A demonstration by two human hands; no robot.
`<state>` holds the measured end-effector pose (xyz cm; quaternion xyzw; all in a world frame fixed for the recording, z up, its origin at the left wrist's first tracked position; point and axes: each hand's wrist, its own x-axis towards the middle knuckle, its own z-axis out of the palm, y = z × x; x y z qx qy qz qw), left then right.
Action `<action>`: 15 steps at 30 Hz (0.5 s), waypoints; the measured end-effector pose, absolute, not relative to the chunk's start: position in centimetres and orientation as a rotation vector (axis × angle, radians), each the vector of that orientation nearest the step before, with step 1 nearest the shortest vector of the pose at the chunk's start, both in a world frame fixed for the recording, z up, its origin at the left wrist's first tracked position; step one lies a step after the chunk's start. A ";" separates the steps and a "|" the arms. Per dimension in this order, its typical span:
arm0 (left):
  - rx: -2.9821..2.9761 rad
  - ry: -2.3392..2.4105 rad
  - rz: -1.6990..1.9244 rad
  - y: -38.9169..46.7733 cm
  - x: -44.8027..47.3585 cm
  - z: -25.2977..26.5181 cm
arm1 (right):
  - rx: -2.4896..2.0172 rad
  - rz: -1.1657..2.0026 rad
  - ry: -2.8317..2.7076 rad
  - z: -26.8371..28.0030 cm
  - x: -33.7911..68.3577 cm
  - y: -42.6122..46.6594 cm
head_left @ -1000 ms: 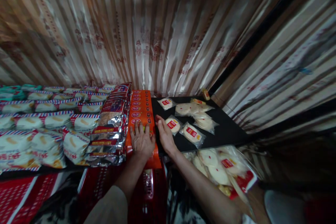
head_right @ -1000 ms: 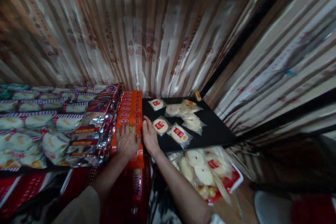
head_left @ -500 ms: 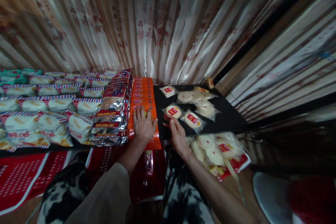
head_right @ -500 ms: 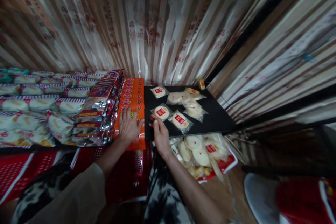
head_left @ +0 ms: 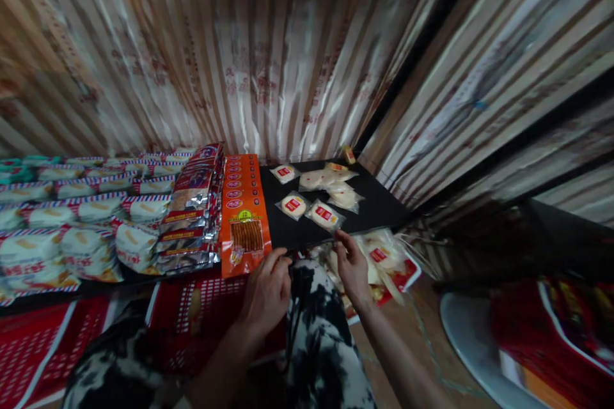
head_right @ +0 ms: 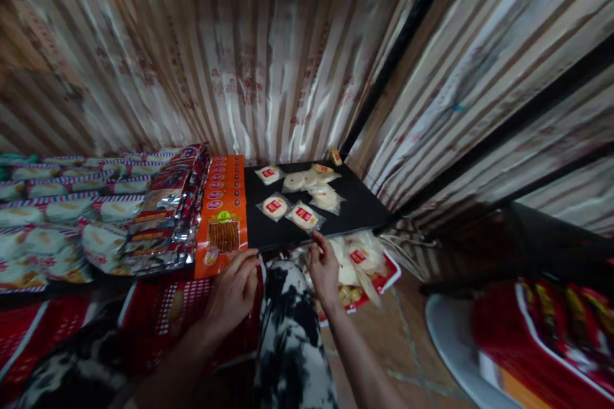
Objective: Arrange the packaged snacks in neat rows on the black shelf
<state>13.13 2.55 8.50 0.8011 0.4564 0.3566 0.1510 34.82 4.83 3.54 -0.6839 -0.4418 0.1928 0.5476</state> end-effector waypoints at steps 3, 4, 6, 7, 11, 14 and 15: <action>2.256 1.278 0.927 0.2 13.2 8.9 | -1.750 0.327 -1.192 1.4 38.0 2.2; 2.247 1.267 0.905 -0.5 13.3 9.0 | -1.784 0.295 -1.236 0.8 38.8 1.3; 2.236 1.251 0.890 -1.8 13.4 9.3 | -1.854 0.227 -1.335 -0.3 39.8 -0.4; 2.232 1.246 0.893 -2.5 13.3 9.5 | -1.880 0.176 -1.380 -0.8 40.1 -1.1; 2.199 1.273 0.934 -5.4 12.7 10.2 | -1.916 -0.002 -1.517 -2.2 40.4 -2.8; 2.182 1.311 0.968 -7.6 11.8 10.4 | -1.953 -0.060 -1.586 -3.0 40.2 -3.2; 2.179 1.325 0.977 -8.3 11.4 10.4 | -1.974 -0.068 -1.611 -3.2 40.1 -3.4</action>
